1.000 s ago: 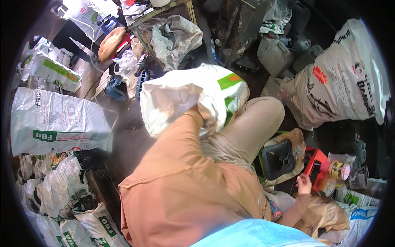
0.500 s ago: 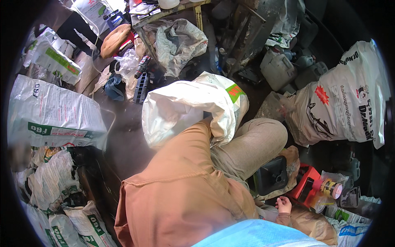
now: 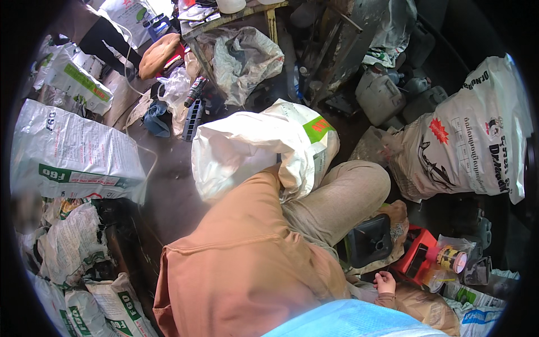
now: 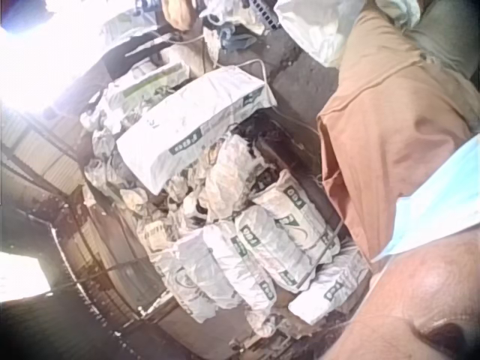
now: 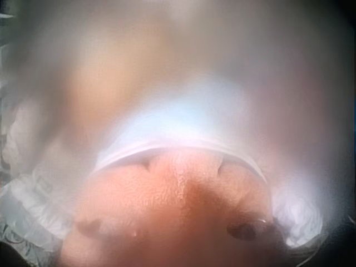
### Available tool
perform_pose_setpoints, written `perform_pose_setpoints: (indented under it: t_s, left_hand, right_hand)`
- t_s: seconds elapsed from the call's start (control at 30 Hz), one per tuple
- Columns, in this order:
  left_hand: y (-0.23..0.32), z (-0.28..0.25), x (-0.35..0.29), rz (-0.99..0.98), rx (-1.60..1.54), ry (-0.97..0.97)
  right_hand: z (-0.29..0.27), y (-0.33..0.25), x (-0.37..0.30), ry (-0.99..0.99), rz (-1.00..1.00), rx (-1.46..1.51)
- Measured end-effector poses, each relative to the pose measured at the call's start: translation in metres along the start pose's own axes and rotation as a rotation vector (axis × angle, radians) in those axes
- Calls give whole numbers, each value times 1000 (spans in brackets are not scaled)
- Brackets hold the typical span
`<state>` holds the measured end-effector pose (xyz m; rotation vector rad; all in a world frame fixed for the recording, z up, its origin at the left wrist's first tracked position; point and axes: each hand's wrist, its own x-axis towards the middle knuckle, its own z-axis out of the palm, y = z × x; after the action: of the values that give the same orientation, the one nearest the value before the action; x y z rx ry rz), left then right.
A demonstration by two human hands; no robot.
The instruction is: The person sits on the floor and uses a cordless drill to fasten screws into a black metal part. They repeatedly pick up screws, align the part, and drive the screws with the drill, occasionally flipping the part to work on different sides.
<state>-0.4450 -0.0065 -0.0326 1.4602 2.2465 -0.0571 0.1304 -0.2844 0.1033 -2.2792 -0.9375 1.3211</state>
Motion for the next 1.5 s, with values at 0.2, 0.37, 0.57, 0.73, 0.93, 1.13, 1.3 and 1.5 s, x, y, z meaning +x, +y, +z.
perform_pose_setpoints:
  t_s: [0.2,0.37,0.57,0.73,0.93,1.13,1.3,1.5]
  left_hand:
    - [0,-11,-3,53,59,0]
    - [0,-69,-29,169,222,-30]
    - [-1,-223,-106,287,539,-329]
    - [22,-333,-171,623,-87,-375]
    - [193,-276,-212,1189,-828,-384]
    - [336,-168,-249,1967,-620,-121]
    - [375,-94,-251,1812,-776,-430]
    - [380,-46,-235,737,-790,-1217]
  right_hand:
    - [1,-1,0,-29,-45,-49]
    - [0,-6,-1,-47,-93,-108]
    - [-17,-43,-21,44,-322,-364]
    - [-48,-116,-50,45,-552,-261]
    - [-26,-165,-56,-217,-712,477]
    - [-30,-136,-39,-523,-416,1319]
    - [-42,-110,-22,-13,-368,1238]
    - [-20,-89,-4,-49,-310,1115]
